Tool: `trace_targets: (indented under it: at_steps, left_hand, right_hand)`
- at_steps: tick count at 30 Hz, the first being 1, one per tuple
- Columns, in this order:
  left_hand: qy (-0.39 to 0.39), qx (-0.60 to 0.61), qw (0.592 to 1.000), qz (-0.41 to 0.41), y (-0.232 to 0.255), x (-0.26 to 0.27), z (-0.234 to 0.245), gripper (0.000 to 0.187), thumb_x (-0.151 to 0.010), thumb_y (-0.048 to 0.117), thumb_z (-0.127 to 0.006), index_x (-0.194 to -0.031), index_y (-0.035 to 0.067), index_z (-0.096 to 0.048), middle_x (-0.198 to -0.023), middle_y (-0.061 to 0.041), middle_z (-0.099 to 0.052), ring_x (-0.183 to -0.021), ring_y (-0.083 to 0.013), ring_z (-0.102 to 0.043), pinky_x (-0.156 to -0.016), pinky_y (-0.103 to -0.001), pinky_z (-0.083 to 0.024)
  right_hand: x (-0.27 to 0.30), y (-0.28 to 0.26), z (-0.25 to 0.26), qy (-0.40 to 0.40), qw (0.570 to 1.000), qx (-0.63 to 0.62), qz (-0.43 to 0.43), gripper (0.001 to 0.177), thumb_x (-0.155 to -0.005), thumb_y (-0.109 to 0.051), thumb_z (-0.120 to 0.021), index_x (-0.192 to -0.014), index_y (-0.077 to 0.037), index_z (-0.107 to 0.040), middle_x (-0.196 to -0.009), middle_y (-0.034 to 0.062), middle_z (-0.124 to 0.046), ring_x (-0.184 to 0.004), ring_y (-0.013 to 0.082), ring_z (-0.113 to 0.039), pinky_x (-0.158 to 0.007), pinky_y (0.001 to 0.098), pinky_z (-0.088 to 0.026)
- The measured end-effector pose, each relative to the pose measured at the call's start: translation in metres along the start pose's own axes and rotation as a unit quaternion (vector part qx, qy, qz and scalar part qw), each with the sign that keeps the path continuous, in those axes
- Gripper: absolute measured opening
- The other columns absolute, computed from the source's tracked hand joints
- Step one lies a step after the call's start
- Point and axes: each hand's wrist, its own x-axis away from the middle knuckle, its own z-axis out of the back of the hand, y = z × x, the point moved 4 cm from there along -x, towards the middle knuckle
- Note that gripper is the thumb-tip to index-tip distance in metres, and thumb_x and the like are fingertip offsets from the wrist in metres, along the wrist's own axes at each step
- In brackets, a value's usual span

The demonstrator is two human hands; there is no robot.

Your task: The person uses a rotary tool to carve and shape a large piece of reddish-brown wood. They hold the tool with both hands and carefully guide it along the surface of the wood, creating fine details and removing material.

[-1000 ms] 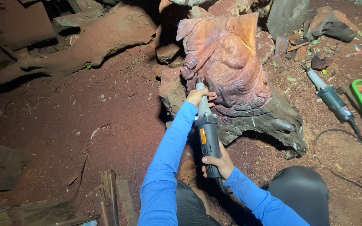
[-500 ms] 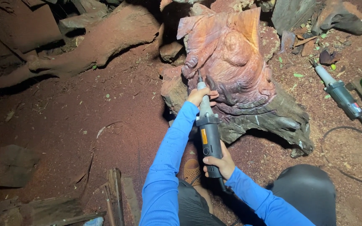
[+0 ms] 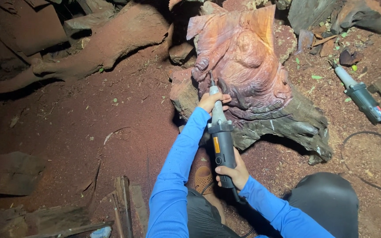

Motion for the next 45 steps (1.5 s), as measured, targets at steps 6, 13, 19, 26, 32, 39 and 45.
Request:
trace_targets:
  at_steps: [6, 13, 19, 26, 32, 39, 45]
  left_hand:
    - [-0.012, -0.004, 1.0, -0.014, -0.006, -0.003, 0.004, 0.037, -0.074, -0.001, -0.072, -0.107, -0.017, -0.063, -0.11, -0.031, -0.072, -0.107, -0.0416, -0.072, -0.089, -0.066, -0.054]
    - [-0.021, -0.012, 1.0, -0.011, -0.012, -0.004, 0.008, 0.032, -0.077, -0.001, -0.072, -0.105, -0.016, -0.068, -0.119, -0.032, -0.069, -0.116, -0.0428, -0.067, -0.093, -0.065, -0.055]
    - [-0.033, -0.023, 0.999, -0.026, -0.005, 0.008, 0.002, 0.037, -0.076, -0.001, -0.071, -0.11, -0.015, -0.071, -0.117, -0.033, -0.07, -0.117, -0.0427, -0.066, -0.095, -0.059, -0.055]
    - [-0.038, -0.01, 0.998, -0.039, -0.008, 0.007, 0.003, 0.038, -0.075, -0.004, -0.076, -0.11, -0.016, -0.071, -0.113, -0.035, -0.07, -0.114, -0.0454, -0.067, -0.095, -0.06, -0.056]
    - [-0.02, -0.032, 0.999, -0.022, -0.006, 0.003, 0.001, 0.041, -0.075, -0.002, -0.071, -0.113, -0.017, -0.069, -0.114, -0.037, -0.069, -0.115, -0.0454, -0.067, -0.096, -0.059, -0.057]
    - [0.011, -0.003, 1.0, 0.016, -0.013, -0.019, 0.014, 0.045, -0.075, -0.004, -0.075, -0.115, -0.021, -0.064, -0.108, -0.035, -0.069, -0.11, -0.0452, -0.07, -0.093, -0.065, -0.058]
    - [0.048, 0.019, 0.997, 0.065, 0.001, -0.01, 0.005, 0.051, -0.077, -0.002, -0.077, -0.118, -0.021, -0.053, -0.1, -0.031, -0.07, -0.106, -0.0467, -0.071, -0.088, -0.072, -0.056]
  right_hand:
    - [0.002, -0.004, 0.005, 0.005, 1.0, 0.011, -0.008, 0.096, -0.063, 0.014, -0.079, -0.147, -0.024, -0.051, -0.079, 0.0259, -0.058, -0.049, 0.0409, -0.068, -0.035, 0.0495, -0.058]
    - [0.002, -0.005, 0.012, 0.001, 1.0, 0.018, -0.008, 0.098, -0.062, 0.014, -0.08, -0.148, -0.023, -0.05, -0.078, 0.0272, -0.06, -0.049, 0.0413, -0.068, -0.035, 0.0501, -0.058]
    - [-0.002, -0.003, 0.017, -0.013, 0.998, 0.054, -0.003, 0.102, -0.062, 0.013, -0.082, -0.151, -0.024, -0.047, -0.081, 0.0291, -0.063, -0.051, 0.0404, -0.07, -0.036, 0.0489, -0.06]
    - [-0.01, 0.003, 0.028, -0.027, 0.996, 0.078, 0.019, 0.106, -0.062, 0.011, -0.085, -0.153, -0.027, -0.044, -0.083, 0.0291, -0.065, -0.052, 0.0389, -0.071, -0.038, 0.0473, -0.062]
    - [-0.019, 0.009, 0.036, -0.033, 0.997, 0.071, 0.022, 0.106, -0.063, 0.01, -0.086, -0.153, -0.027, -0.044, -0.085, 0.0289, -0.065, -0.052, 0.0378, -0.071, -0.038, 0.0459, -0.062]
    - [-0.002, -0.012, 0.023, -0.028, 0.999, 0.019, -0.032, 0.101, -0.061, 0.01, -0.086, -0.148, -0.028, -0.051, -0.087, 0.0282, -0.062, -0.052, 0.0409, -0.07, -0.04, 0.0481, -0.062]
    - [0.001, -0.034, 0.013, -0.011, 0.998, -0.01, -0.053, 0.094, -0.062, 0.011, -0.083, -0.143, -0.027, -0.057, -0.087, 0.0264, -0.057, -0.049, 0.0434, -0.068, -0.039, 0.0519, -0.06]
